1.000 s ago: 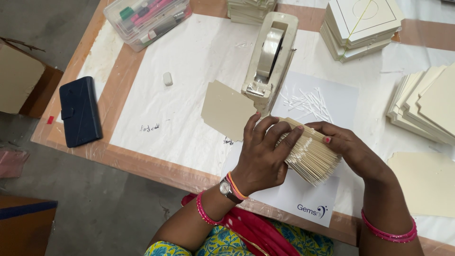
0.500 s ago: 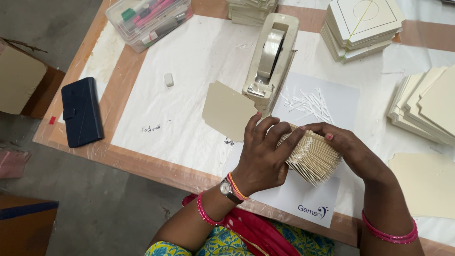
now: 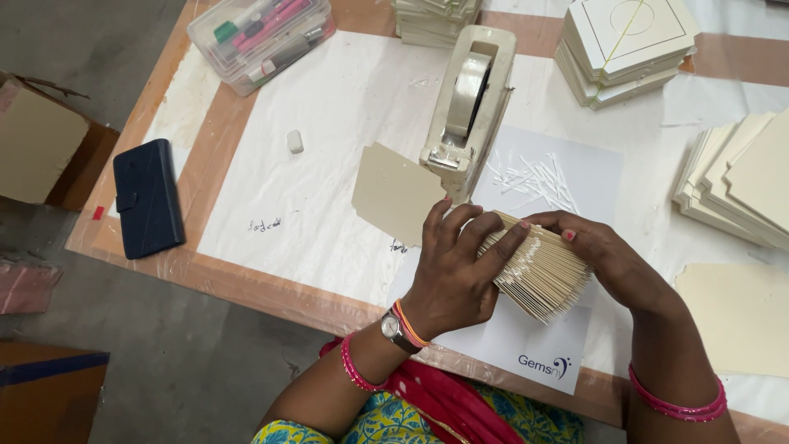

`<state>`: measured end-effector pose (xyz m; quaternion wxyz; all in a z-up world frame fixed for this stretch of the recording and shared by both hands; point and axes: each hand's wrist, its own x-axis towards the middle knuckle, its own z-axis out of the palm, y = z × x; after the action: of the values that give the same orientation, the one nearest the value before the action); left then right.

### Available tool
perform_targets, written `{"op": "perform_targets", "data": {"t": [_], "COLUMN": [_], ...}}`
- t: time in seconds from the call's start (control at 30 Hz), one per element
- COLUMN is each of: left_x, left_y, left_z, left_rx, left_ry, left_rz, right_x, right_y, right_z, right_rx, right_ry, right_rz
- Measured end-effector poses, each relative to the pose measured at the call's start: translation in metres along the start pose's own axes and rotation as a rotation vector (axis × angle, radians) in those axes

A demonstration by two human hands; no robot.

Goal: The person assembles paper components by hand, folding and aligning small white cards and securing them with thin white strips.

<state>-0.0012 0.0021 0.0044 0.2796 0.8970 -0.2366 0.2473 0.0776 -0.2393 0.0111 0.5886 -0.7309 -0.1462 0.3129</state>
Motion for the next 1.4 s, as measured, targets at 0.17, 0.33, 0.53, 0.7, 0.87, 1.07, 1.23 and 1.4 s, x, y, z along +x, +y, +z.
{"op": "perform_targets", "data": {"t": [0.17, 0.33, 0.53, 0.7, 0.87, 1.07, 1.23, 1.4], "left_x": [-0.002, 0.014, 0.018, 0.027, 0.034, 0.019, 0.009, 0.009], "left_y": [0.004, 0.004, -0.001, -0.006, -0.019, -0.046, -0.054, -0.048], "left_z": [-0.002, -0.021, -0.033, -0.035, -0.034, -0.023, -0.004, -0.004], "left_rx": [-0.013, 0.032, -0.005, -0.005, -0.106, -0.386, -0.531, -0.762], "left_ry": [-0.004, -0.024, -0.17, -0.257, -0.38, -0.312, -0.271, -0.174], "left_rz": [-0.008, 0.024, 0.065, 0.077, 0.025, -0.063, -0.093, -0.27], "right_x": [0.003, 0.014, 0.012, -0.008, 0.009, 0.016, -0.026, -0.035], "right_y": [0.021, 0.034, 0.048, 0.055, 0.127, 0.132, 0.017, 0.052], "right_z": [-0.006, -0.012, -0.03, -0.087, -0.13, -0.126, -0.022, 0.031], "right_rx": [-0.017, -0.104, -0.195, -0.238, -0.526, -1.113, -0.97, 0.139], "right_ry": [0.117, 0.368, 0.482, 0.658, 0.657, 0.683, 0.813, 0.418], "right_rz": [0.043, -0.189, -0.088, -0.121, 0.17, 0.227, -0.022, -0.486]}}
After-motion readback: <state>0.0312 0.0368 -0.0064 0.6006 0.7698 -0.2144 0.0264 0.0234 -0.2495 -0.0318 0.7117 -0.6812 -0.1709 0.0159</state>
